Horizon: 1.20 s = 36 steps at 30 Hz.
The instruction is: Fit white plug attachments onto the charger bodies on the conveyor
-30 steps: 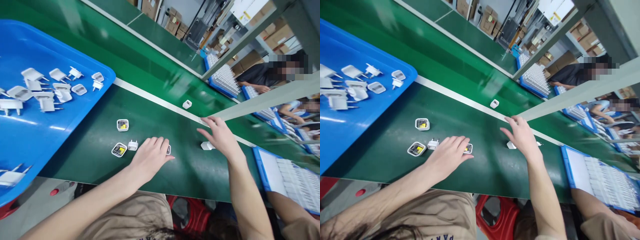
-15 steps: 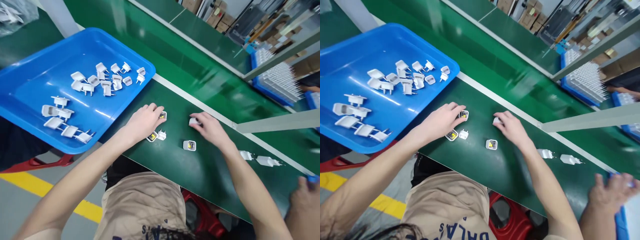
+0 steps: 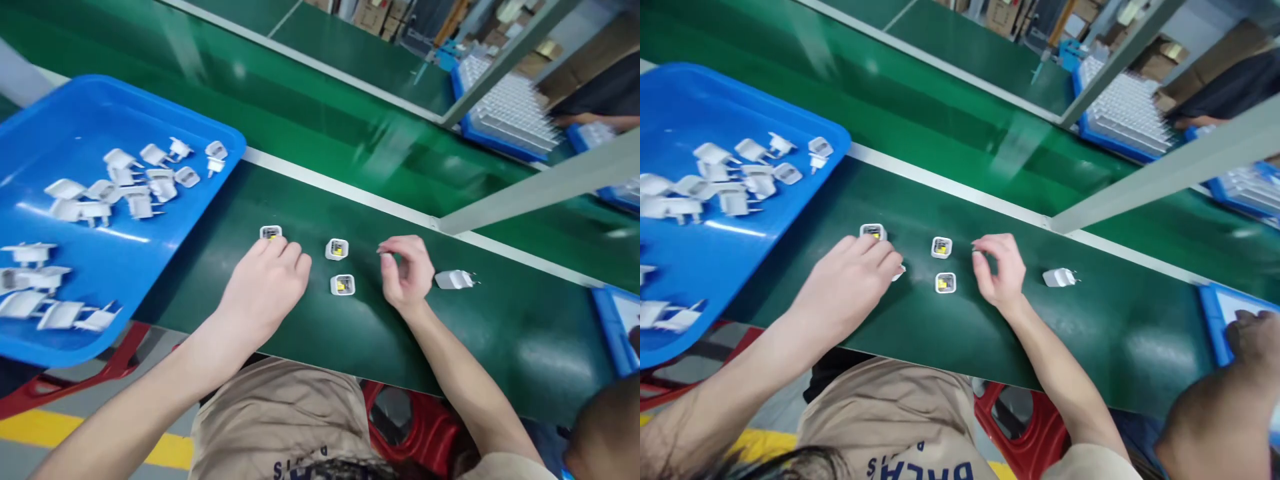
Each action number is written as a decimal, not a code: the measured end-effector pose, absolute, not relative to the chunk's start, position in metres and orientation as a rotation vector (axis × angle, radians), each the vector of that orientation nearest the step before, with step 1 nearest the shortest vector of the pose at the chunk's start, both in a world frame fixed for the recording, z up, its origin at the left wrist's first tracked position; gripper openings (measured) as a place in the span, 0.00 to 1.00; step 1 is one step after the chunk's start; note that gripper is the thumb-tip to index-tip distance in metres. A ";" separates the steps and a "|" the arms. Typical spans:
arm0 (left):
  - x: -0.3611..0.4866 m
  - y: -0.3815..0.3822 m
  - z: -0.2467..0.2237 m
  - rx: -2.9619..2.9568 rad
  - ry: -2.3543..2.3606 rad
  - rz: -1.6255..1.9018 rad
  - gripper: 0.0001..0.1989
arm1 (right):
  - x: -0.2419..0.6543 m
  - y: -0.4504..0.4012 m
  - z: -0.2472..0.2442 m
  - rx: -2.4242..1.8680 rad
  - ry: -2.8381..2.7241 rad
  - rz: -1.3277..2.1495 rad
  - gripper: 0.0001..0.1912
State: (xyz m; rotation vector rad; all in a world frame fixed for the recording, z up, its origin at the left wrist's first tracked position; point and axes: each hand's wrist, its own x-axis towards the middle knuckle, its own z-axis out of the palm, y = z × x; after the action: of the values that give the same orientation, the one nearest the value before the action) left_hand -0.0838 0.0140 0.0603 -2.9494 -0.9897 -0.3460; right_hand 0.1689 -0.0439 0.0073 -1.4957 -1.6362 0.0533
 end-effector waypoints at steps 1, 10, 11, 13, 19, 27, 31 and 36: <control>-0.079 0.010 0.064 -2.970 -1.007 -0.495 0.14 | 0.166 -0.047 0.012 -1.431 -1.682 0.115 0.14; -0.030 -0.014 0.052 -3.136 -1.319 -1.348 0.14 | 0.165 -0.043 0.039 -1.070 -1.541 0.708 0.14; -0.029 -0.012 0.047 -3.177 -1.330 -1.322 0.16 | 0.169 -0.045 0.042 -1.095 -1.490 0.737 0.13; -0.030 -0.009 0.036 -3.246 -1.198 -1.222 0.22 | 0.178 -0.055 0.047 -1.133 -1.396 0.802 0.12; -0.027 -0.021 0.007 -3.344 -0.747 -0.813 0.09 | 0.195 -0.082 0.028 -1.214 -0.987 1.042 0.14; -0.012 -0.028 -0.007 -3.357 -0.836 -1.201 0.14 | 0.159 -0.095 0.022 -1.156 -1.021 0.971 0.19; -0.016 -0.032 -0.013 -3.438 -0.981 -1.278 0.18 | 0.151 -0.101 0.012 -1.240 -1.064 0.967 0.20; -0.015 -0.030 -0.011 -3.502 -1.268 -1.342 0.15 | 0.156 -0.100 0.005 -1.302 -1.042 1.068 0.09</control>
State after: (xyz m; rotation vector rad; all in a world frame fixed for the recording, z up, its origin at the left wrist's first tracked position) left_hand -0.0148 -0.0297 -0.0112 -3.5020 -1.2680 -1.3416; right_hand 0.1563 -0.1001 0.0045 -1.3020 -1.0417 1.0683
